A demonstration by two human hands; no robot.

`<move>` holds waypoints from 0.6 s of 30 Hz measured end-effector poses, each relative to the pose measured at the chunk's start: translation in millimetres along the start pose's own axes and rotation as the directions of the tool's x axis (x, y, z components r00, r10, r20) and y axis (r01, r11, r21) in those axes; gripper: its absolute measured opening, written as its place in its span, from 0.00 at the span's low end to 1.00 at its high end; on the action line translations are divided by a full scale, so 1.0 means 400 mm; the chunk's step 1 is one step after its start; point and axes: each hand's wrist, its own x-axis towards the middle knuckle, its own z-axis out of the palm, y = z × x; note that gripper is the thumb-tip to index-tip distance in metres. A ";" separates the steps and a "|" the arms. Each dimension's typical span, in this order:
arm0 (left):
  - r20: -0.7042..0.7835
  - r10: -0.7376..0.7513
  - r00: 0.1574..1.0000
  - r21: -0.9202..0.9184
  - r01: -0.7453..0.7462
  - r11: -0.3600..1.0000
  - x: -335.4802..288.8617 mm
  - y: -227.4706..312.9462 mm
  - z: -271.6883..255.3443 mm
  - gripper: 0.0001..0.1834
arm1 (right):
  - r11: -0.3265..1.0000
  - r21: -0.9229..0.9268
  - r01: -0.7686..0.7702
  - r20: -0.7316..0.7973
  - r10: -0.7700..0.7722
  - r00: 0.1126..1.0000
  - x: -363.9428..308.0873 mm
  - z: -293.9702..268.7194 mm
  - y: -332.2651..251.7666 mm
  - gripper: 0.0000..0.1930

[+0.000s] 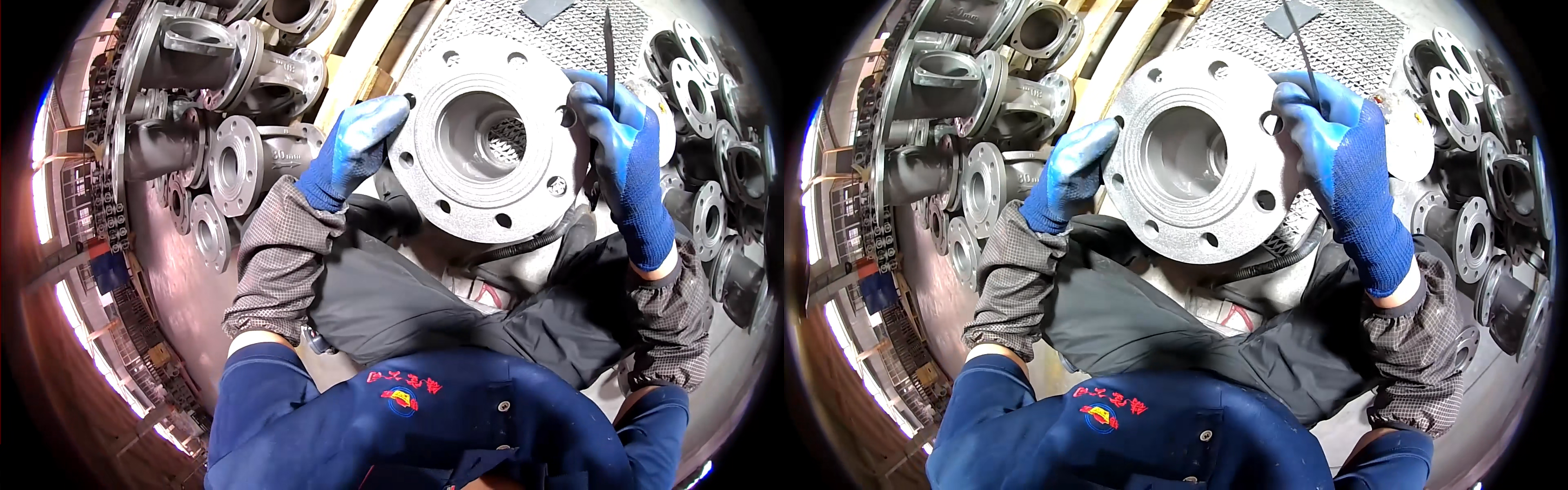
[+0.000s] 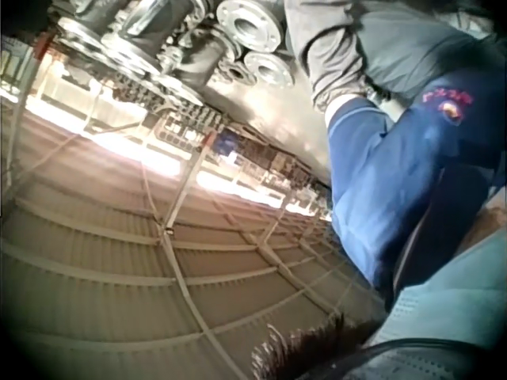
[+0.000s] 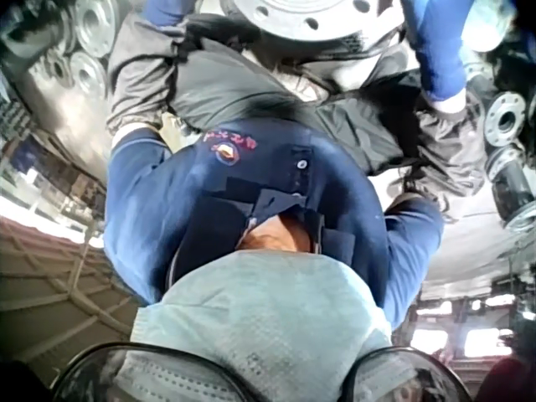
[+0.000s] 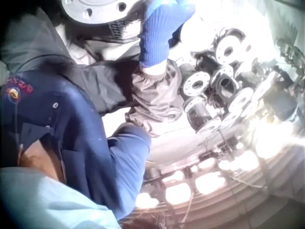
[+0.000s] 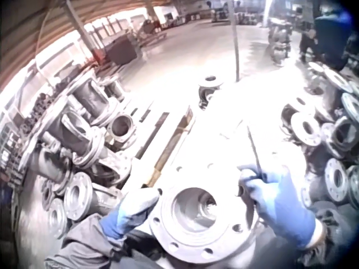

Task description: The person marks the exterior surfaces of metal pipe fittings with a marker while seated on a floor surrounded by industrial equipment and similar parts.

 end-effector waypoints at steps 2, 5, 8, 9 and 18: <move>0.007 -0.003 1.000 -0.106 0.004 0.994 -0.012 -0.017 -0.009 0.19 | 0.999 -0.019 0.048 0.045 -0.047 0.998 0.006 0.011 -0.003 0.16; 0.191 -0.333 0.924 -0.410 0.383 0.828 -0.031 -0.008 -0.033 0.23 | 0.996 0.075 0.058 0.100 -0.065 0.993 0.006 0.039 -0.022 0.14; 0.205 -0.562 0.801 -0.466 0.585 0.664 -0.021 0.022 -0.041 0.12 | 1.000 -0.013 0.018 0.043 -0.017 0.999 -0.005 0.088 -0.055 0.14; 0.189 -0.570 0.800 -0.406 0.592 0.696 -0.024 0.021 -0.043 0.10 | 0.998 -0.059 0.021 0.027 -0.019 0.999 -0.010 0.103 -0.062 0.14; 0.203 -0.789 0.579 -0.972 0.218 -0.090 -0.016 0.030 -0.036 0.17 | 0.999 -0.029 -0.019 -0.004 0.019 1.000 -0.016 0.091 -0.067 0.13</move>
